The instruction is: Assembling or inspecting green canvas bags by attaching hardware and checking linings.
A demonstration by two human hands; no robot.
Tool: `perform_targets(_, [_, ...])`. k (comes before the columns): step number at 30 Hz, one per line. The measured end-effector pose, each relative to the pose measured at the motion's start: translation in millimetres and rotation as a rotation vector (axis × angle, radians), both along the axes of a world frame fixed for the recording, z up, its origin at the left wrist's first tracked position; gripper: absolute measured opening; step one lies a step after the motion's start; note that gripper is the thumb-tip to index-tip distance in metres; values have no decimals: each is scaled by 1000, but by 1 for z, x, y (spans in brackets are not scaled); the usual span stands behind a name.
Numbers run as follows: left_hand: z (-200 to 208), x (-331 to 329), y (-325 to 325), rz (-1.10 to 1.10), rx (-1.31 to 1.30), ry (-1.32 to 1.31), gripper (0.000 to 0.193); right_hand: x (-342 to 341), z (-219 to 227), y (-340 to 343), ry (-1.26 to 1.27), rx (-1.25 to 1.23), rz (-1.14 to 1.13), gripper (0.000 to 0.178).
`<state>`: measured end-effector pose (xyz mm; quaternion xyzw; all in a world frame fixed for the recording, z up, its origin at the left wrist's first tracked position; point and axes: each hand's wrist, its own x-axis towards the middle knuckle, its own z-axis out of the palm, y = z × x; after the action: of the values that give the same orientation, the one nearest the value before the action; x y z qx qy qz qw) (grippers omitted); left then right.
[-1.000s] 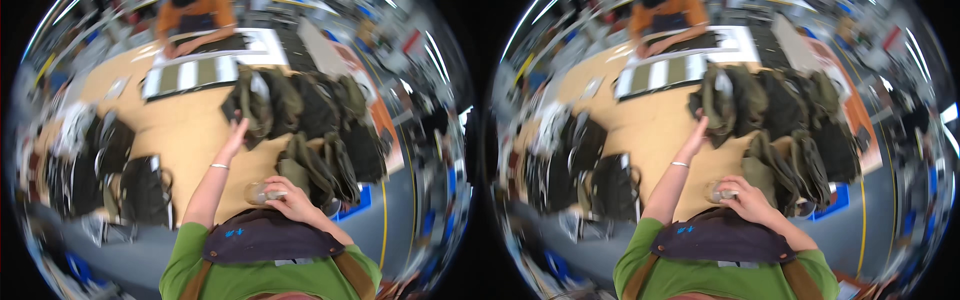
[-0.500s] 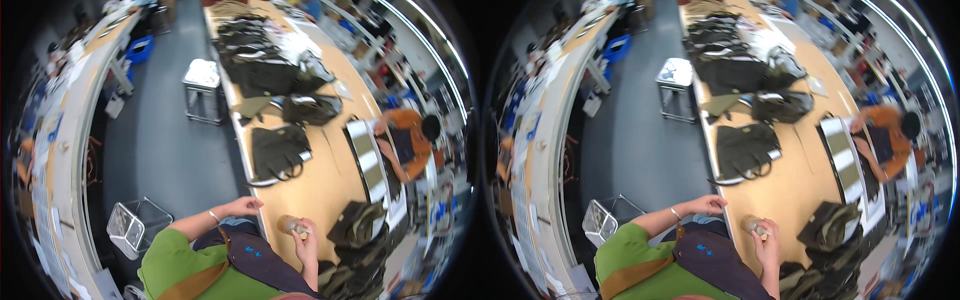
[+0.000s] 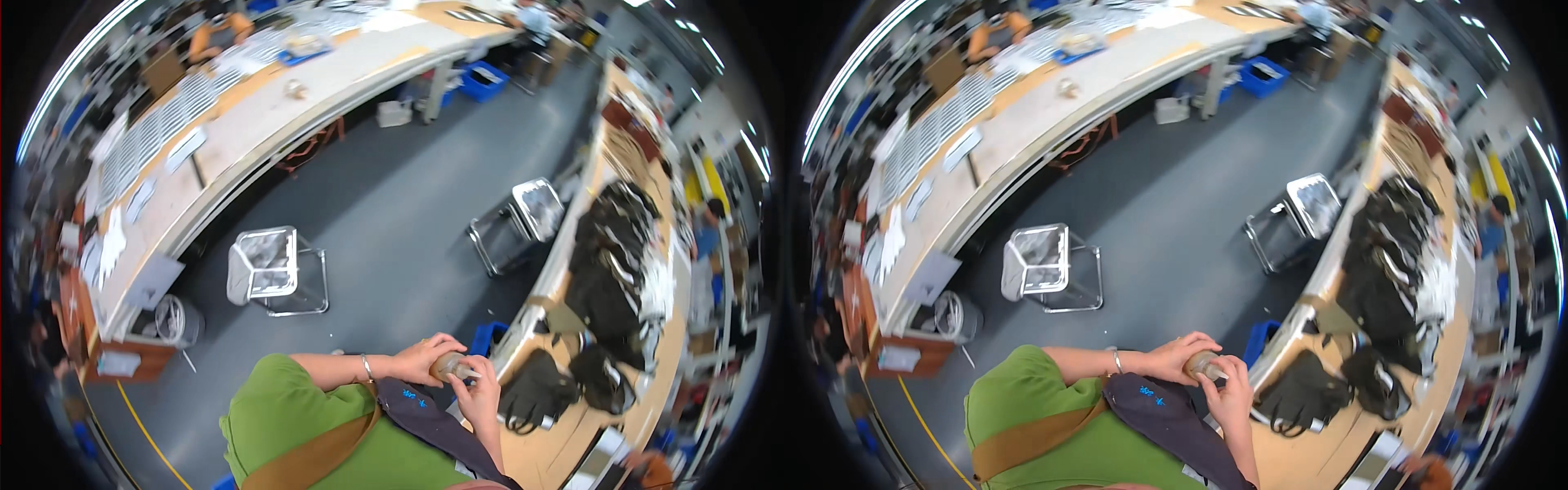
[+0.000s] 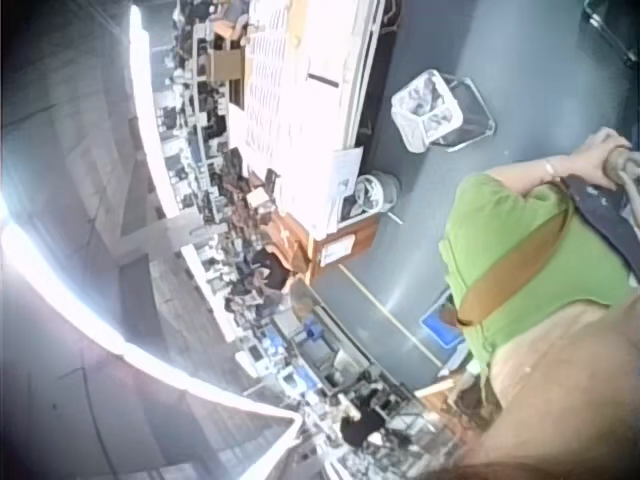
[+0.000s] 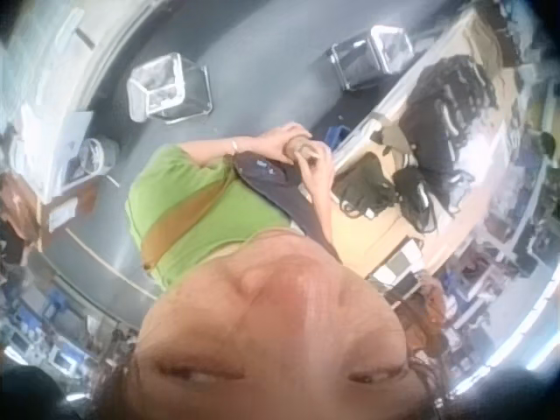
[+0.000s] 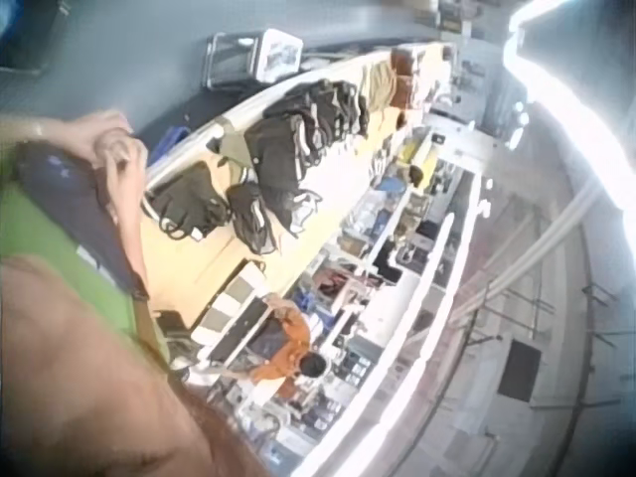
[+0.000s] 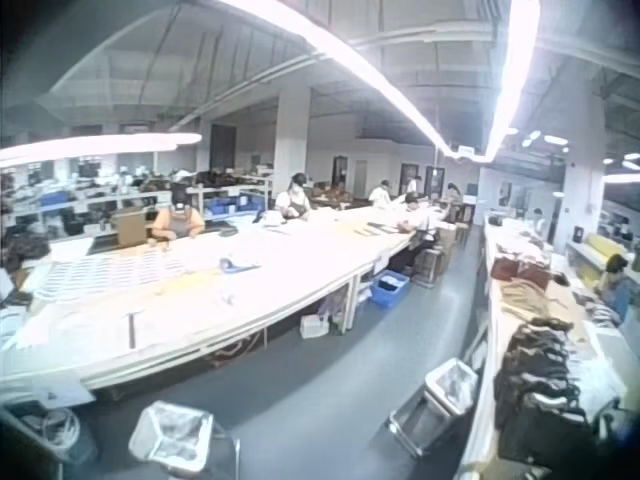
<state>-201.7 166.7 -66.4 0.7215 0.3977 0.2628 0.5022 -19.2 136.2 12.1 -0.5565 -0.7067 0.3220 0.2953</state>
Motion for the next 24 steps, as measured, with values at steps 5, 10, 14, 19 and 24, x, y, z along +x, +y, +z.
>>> perform_targets(5, [-33,-47,3,113,-123,-176,72,-54,1,39,42,-201,150,45])
perform_targets(10, [-44,-102,32,352,-33,-221,74,-102,-11,70,78,-342,213,63])
perform_targets(14, [-46,-149,39,544,-67,-241,75,-136,-16,98,-32,-426,353,60])
perform_targets(19, [-56,-207,12,913,-123,-260,81,-168,-20,127,-265,-257,702,45])
perform_targets(24, [-88,-277,-25,1074,-202,-301,78,-211,-17,141,-349,-198,808,36])
